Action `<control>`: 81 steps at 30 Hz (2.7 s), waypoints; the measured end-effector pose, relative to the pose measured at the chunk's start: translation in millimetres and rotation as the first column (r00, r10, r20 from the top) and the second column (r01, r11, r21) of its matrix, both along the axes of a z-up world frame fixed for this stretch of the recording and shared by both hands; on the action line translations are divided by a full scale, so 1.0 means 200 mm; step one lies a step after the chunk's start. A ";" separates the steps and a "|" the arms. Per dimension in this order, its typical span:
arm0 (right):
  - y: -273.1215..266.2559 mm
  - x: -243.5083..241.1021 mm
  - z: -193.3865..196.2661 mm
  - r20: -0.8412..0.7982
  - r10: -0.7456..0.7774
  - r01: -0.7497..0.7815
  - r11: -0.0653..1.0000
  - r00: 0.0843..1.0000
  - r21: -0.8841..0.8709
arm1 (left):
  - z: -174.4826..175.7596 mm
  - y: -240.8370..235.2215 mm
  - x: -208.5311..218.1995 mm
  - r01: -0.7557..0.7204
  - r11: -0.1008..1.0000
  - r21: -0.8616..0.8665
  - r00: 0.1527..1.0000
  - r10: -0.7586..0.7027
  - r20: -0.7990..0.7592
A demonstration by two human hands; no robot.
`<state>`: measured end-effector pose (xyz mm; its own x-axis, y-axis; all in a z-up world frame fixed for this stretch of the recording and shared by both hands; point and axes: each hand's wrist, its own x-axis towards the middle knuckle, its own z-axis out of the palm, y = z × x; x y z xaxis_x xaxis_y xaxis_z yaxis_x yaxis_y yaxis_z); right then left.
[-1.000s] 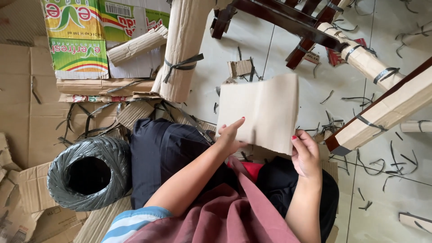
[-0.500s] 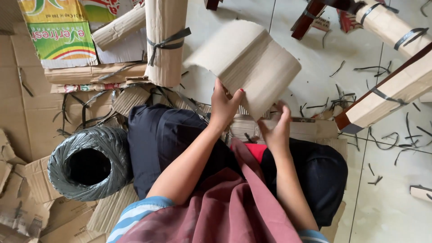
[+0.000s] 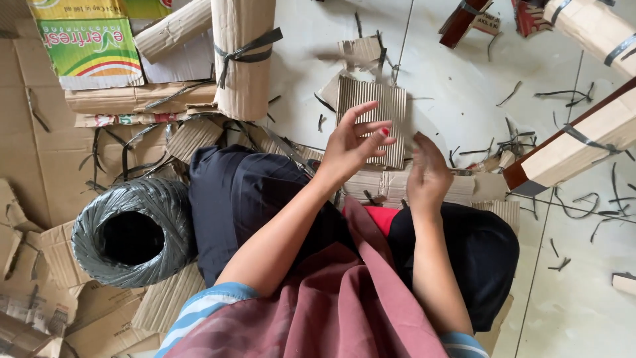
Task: The person cuts corrugated cardboard pieces with scissors, rolls them into cylindrical shapes, and secures them onto a wooden frame using black plastic ties. The person repeatedly wraps and ties the cardboard rolls to the frame legs.
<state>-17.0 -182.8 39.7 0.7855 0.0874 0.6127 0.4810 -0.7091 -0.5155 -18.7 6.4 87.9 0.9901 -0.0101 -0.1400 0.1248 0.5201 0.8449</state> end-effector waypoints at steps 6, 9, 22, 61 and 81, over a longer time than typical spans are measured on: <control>-0.24 0.11 -0.40 -0.460 0.187 0.270 0.600 0.868 0.753 | -0.20 0.08 0.04 0.008 0.815 0.580 0.921 0.220 -0.322; -0.08 0.09 -0.24 -0.478 0.321 0.406 0.266 0.818 0.874 | -0.42 0.02 0.07 0.108 0.870 0.480 0.874 0.148 -0.464; 0.48 -0.16 -0.39 -0.775 0.257 -0.251 0.959 0.577 0.131 | -0.20 0.06 0.15 -0.343 0.906 0.246 0.923 0.374 -0.089; -0.22 -0.38 -0.01 -0.439 0.889 0.014 0.441 0.132 0.898 | 0.00 0.17 0.03 -0.490 0.720 0.492 0.863 0.318 0.393; -0.13 -0.43 0.01 -0.538 0.770 0.051 0.556 0.343 0.829 | -0.01 0.18 0.06 -0.475 0.733 0.487 0.866 0.291 0.406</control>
